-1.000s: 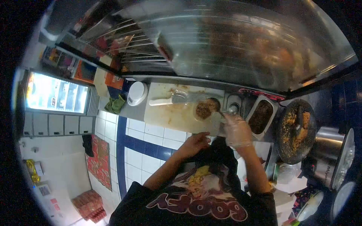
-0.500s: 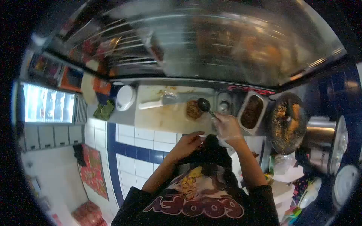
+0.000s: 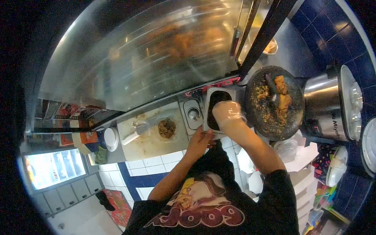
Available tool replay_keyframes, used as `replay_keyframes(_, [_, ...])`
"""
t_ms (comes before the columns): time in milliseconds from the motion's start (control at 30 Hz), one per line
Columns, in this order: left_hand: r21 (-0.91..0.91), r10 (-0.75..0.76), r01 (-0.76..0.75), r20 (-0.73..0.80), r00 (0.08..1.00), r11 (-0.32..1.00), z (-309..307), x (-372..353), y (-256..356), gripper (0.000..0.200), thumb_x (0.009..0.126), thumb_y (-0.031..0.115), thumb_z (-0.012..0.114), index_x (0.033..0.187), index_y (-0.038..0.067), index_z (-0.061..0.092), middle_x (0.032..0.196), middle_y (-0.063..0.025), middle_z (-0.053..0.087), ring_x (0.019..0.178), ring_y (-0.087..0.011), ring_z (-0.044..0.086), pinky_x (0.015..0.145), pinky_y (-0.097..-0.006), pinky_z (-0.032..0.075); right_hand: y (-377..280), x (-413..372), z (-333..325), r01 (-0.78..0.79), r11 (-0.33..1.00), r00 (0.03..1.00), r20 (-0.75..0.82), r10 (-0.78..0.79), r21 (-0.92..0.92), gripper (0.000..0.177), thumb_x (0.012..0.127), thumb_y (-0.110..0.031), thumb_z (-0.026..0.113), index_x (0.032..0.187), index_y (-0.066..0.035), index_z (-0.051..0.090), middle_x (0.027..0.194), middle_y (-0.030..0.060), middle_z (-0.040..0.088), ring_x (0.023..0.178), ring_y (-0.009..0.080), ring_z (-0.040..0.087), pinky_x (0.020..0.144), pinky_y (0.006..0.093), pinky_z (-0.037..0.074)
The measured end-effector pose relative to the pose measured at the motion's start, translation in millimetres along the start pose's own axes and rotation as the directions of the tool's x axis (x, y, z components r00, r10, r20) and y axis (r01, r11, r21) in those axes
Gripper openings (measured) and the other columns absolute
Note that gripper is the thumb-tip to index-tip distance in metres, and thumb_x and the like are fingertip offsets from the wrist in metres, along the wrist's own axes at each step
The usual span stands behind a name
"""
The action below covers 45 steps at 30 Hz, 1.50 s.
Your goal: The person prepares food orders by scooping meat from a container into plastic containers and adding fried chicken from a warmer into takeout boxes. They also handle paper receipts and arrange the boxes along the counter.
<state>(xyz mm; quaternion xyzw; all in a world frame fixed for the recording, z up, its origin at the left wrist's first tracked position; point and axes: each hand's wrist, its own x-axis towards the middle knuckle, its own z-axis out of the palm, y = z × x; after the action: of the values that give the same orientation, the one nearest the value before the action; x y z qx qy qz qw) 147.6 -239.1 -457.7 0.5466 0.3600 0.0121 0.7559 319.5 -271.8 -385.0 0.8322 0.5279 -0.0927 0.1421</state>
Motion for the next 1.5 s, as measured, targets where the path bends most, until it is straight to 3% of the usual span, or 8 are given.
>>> replay_keyframes(100, [0.086, 0.093, -0.088, -0.052, 0.994, 0.992, 4, 5, -3, 0.036, 0.099, 0.029, 0.054, 0.119, 0.000, 0.047, 0.090, -0.0124, 0.067, 0.072, -0.0195, 0.070, 0.058, -0.0304, 0.054, 6, 4, -14, 0.126, 0.987, 0.969, 0.200, -0.144, 0.097, 0.017, 0.076, -0.009, 0.065, 0.092, -0.008, 0.073, 0.092, 0.0152, 0.071, 0.086, 0.0274, 0.071, 0.070, 0.0426, 0.057])
replay_keyframes(133, [0.137, 0.155, -0.149, -0.031, 0.987, 0.979, 4, 4, -4, 0.033, 0.099, 0.027, 0.054, 0.117, 0.000, 0.046, 0.090, -0.0129, 0.067, 0.072, -0.0209, 0.070, 0.057, -0.0312, 0.055, 8, 6, -9, -0.247, 0.848, 0.946, 0.306, 0.106, 0.470, 0.019, 0.077, -0.011, 0.064, 0.093, -0.007, 0.074, 0.097, 0.0158, 0.072, 0.089, 0.0291, 0.071, 0.072, 0.0420, 0.057])
replay_keyframes(200, [0.099, 0.102, -0.098, -0.036, 0.994, 0.990, 4, 4, -6, 0.033, 0.098, 0.024, 0.054, 0.118, -0.001, 0.045, 0.092, -0.0143, 0.067, 0.076, -0.0223, 0.072, 0.058, -0.0323, 0.055, 13, -2, -30, 0.193, 0.972, 0.936, 0.273, -0.223, 0.132, 0.020, 0.077, -0.012, 0.064, 0.092, -0.007, 0.074, 0.097, 0.0163, 0.072, 0.089, 0.0313, 0.071, 0.075, 0.0419, 0.057])
replay_keyframes(567, [0.119, 0.143, -0.140, -0.019, 0.990, 0.983, 1, 5, 0, 0.033, 0.098, 0.021, 0.054, 0.122, 0.000, 0.045, 0.101, -0.0149, 0.067, 0.080, -0.0226, 0.071, 0.061, -0.0332, 0.055, 47, -4, -20, 0.268, 0.941, 0.870, 0.369, -0.328, 0.205, 0.020, 0.074, -0.013, 0.067, 0.091, -0.008, 0.074, 0.092, 0.0162, 0.071, 0.088, 0.0317, 0.070, 0.076, 0.0421, 0.056])
replay_keyframes(733, [0.076, 0.112, -0.111, -0.003, 0.994, 0.991, -1, 2, 2, 0.032, 0.098, 0.020, 0.053, 0.122, 0.000, 0.046, 0.101, -0.0150, 0.067, 0.080, -0.0224, 0.071, 0.062, -0.0326, 0.055, 74, -12, 2, 0.408, 0.829, 0.911, -0.105, -0.399, 0.383, 0.024, 0.079, -0.024, 0.065, 0.095, -0.010, 0.073, 0.098, 0.0108, 0.072, 0.090, 0.0301, 0.068, 0.079, 0.0392, 0.055])
replay_keyframes(1300, [0.087, 0.060, -0.062, 0.031, 0.998, 0.994, -4, 10, -6, 0.035, 0.099, 0.018, 0.053, 0.127, -0.001, 0.044, 0.103, -0.0142, 0.066, 0.082, -0.0200, 0.069, 0.066, -0.0309, 0.056, 71, -34, 25, 0.328, 0.840, 0.943, -0.106, -0.314, 0.433, 0.024, 0.078, -0.017, 0.065, 0.100, -0.011, 0.073, 0.094, 0.0102, 0.071, 0.086, 0.0297, 0.067, 0.078, 0.0384, 0.055])
replay_keyframes(1367, [0.068, 0.056, -0.057, 0.019, 0.998, 0.996, -3, 9, -5, 0.034, 0.098, 0.017, 0.053, 0.126, -0.001, 0.044, 0.103, -0.0141, 0.066, 0.082, -0.0202, 0.069, 0.065, -0.0307, 0.056, 76, -33, 42, 0.424, 0.676, 0.902, -0.351, -0.252, 0.603, 0.016, 0.079, -0.017, 0.071, 0.092, -0.008, 0.073, 0.085, 0.0081, 0.071, 0.077, 0.0254, 0.068, 0.071, 0.0359, 0.056])
replay_keyframes(1500, [0.032, 0.073, -0.074, 0.021, 0.997, 0.997, -4, 7, -1, 0.033, 0.098, 0.015, 0.053, 0.125, -0.002, 0.045, 0.101, -0.0137, 0.066, 0.081, -0.0204, 0.070, 0.062, -0.0307, 0.056, 92, -33, 68, 0.268, 0.454, 0.959, -0.189, -0.211, 0.850, 0.016, 0.083, -0.012, 0.068, 0.096, -0.003, 0.071, 0.089, 0.0079, 0.071, 0.078, 0.0188, 0.067, 0.071, 0.0327, 0.056])
